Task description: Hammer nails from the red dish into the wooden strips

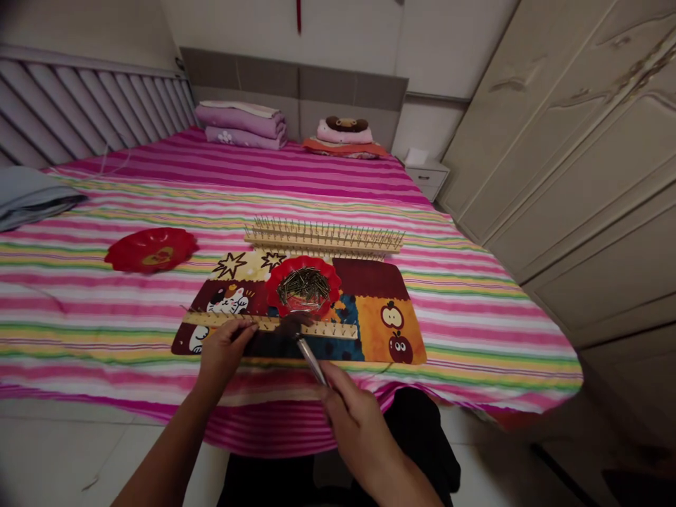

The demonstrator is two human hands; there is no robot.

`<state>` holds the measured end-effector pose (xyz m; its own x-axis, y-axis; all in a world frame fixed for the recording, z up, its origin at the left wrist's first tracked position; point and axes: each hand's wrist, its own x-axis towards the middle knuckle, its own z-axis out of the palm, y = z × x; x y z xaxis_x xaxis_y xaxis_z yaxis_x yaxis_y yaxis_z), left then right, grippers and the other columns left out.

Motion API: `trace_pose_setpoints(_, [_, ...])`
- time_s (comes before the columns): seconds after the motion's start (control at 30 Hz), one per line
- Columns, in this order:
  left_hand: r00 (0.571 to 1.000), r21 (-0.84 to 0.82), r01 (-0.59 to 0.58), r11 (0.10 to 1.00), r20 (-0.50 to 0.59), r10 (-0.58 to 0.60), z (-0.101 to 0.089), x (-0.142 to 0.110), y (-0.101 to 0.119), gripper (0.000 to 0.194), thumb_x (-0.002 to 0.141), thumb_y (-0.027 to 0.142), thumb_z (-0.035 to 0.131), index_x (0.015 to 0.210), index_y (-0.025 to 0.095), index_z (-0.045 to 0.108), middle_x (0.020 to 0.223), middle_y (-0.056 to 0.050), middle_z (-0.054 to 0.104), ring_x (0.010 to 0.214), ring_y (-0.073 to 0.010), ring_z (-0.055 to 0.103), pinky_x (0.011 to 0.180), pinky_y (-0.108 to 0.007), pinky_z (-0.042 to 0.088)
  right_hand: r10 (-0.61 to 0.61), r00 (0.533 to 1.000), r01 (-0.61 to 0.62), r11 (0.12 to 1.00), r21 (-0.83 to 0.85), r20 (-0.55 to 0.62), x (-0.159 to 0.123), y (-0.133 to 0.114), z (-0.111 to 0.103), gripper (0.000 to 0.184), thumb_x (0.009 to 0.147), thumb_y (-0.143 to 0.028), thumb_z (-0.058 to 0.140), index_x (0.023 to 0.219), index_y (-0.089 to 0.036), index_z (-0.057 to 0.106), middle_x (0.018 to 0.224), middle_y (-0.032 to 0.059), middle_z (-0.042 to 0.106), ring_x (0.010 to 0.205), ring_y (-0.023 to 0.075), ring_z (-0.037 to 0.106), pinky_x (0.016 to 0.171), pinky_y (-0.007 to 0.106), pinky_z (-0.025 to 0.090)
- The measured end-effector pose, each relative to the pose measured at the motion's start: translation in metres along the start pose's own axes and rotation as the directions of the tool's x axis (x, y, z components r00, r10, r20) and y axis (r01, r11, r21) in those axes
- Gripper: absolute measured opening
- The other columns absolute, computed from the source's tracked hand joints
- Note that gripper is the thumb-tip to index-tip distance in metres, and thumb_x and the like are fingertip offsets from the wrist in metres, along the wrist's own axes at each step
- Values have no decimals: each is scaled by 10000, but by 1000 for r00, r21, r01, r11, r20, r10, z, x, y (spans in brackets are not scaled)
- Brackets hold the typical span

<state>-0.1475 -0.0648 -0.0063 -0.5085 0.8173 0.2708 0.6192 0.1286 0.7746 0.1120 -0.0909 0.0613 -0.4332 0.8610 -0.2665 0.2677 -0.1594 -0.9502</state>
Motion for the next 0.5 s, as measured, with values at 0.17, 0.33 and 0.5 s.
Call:
trace_pose_setpoints(0.17, [1000,10,-14,1000,-7,14,0,-3,0,160,745,341,536,698,219,629,737,2,668,712,-148,605,688,-251,464,-296,948,316,910,-268,114,36,-35,25,364,923,-295,372,1254,-233,511,648,-34,535,554,101,466,561,215,382])
trace_pose_setpoints(0.33, [1000,53,-8,999,-8,9,1,-3,-3,130,733,305,543,678,213,617,708,-3,652,711,-157,603,678,-254,457,-252,952,306,824,-476,176,51,-45,33,335,909,-247,381,1193,-224,557,702,10,625,611,138,556,612,236,425])
trace_pose_setpoints(0.5, [1000,-1,5,1000,-15,-5,5,-4,-4,108,726,279,544,721,220,634,771,-6,683,754,-157,620,722,-257,472,-287,951,309,860,-406,117,30,-35,18,356,925,-312,373,1225,-227,545,737,9,653,613,131,570,601,219,445])
